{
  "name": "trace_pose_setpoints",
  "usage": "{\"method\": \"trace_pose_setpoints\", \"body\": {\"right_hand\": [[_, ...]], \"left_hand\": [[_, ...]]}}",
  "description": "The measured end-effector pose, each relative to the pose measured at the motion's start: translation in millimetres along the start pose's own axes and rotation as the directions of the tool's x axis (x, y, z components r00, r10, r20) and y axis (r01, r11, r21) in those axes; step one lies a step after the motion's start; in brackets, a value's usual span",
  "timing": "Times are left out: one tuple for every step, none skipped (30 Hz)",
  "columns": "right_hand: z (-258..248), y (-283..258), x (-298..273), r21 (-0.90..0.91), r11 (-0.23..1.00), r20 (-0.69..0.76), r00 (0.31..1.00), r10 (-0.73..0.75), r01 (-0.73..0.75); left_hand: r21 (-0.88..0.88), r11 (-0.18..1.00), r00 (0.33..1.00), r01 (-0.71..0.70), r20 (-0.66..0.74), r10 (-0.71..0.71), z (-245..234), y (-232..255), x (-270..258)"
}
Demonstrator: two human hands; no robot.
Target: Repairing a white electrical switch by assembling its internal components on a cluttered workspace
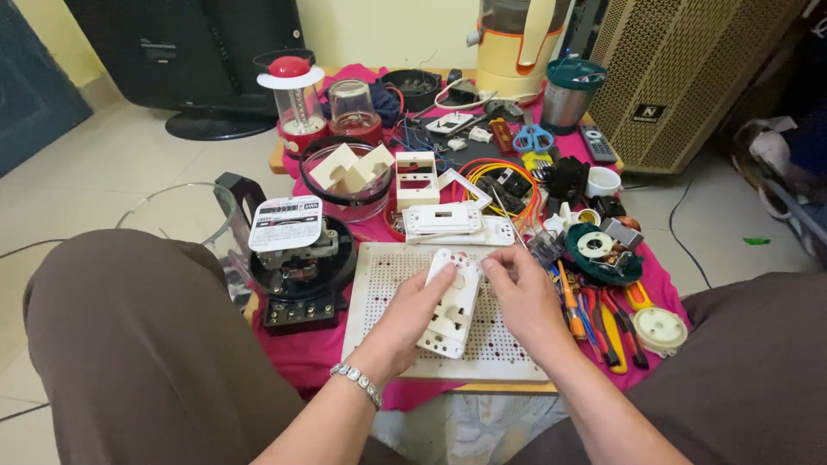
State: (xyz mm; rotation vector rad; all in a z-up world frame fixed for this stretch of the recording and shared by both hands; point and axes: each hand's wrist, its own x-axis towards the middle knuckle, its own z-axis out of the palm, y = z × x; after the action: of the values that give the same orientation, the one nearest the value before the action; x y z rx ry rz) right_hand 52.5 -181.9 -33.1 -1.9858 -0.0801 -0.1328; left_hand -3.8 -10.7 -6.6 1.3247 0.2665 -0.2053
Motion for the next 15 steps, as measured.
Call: {"method": "trace_pose_setpoints", "body": {"right_hand": [[2,-8,-6,-0.001,1.0,0.002,1.0,0.0,0.0],[3,-16,-13,0.054,0.998,0.032,0.999,0.03,-0.032],[5,-24,-17,0.11,0.992,0.062,0.997,0.055,-0.062],[7,-23,-17,0.11,0.992,0.062,0.997,0.051,-0.058],[8,-20,-17,0.117,0.991,0.088,0.995,0.054,-0.064],[9,-17,-17,0.124,0.99,0.114,0.992,0.057,-0.071],[12,-13,-15,0.125,0.99,0.113,0.992,0.056,-0.07],[14,-9,-12,0.149,0.985,0.116,0.991,0.072,-0.089],[16,-6,-10,0.172,0.979,0.117,0.989,0.088,-0.108],[17,-7,-8,0.174,0.979,0.115,0.99,0.087,-0.106],[18,-5,-8,0.165,0.98,0.103,0.99,0.094,-0.11],[19,-4,-8,0.157,0.981,0.091,0.991,0.101,-0.114],[19,-4,-8,0.158,0.98,0.092,0.99,0.108,-0.121],[19,-5,-8,0.097,0.99,0.08,0.992,0.099,-0.107],[19,-7,-5,0.038,0.996,0.067,0.994,0.082,-0.085]], "left_hand": [[-0.002,1.0,1.0,0.0,-0.002,0.0,0,-2,-3],[0.06,0.998,1.0,-0.011,-0.016,0.012,0,-3,-6],[0.123,0.992,0.999,-0.026,-0.03,0.029,1,-2,-7],[0.122,0.992,0.999,-0.029,-0.031,0.033,0,0,-10],[0.268,0.963,0.997,-0.023,-0.06,0.041,-1,3,-12],[0.408,0.913,0.995,-0.013,-0.088,0.054,-1,5,-14],[0.409,0.913,0.995,-0.015,-0.087,0.055,-3,6,-14],[0.444,0.895,0.994,-0.028,-0.083,0.072,-4,7,-14],[0.48,0.876,0.993,-0.042,-0.077,0.09,-6,8,-14],[0.481,0.876,0.993,-0.044,-0.076,0.092,-6,9,-13],[0.51,0.859,0.992,-0.05,-0.075,0.102,-7,9,-12],[0.539,0.84,0.991,-0.055,-0.074,0.113,-7,8,-11],[0.54,0.84,0.992,-0.05,-0.074,0.106,-5,9,-14],[0.542,0.839,0.991,-0.051,-0.076,0.11,-3,11,-18],[0.545,0.836,0.99,-0.059,-0.076,0.12,-1,15,-20]]}}
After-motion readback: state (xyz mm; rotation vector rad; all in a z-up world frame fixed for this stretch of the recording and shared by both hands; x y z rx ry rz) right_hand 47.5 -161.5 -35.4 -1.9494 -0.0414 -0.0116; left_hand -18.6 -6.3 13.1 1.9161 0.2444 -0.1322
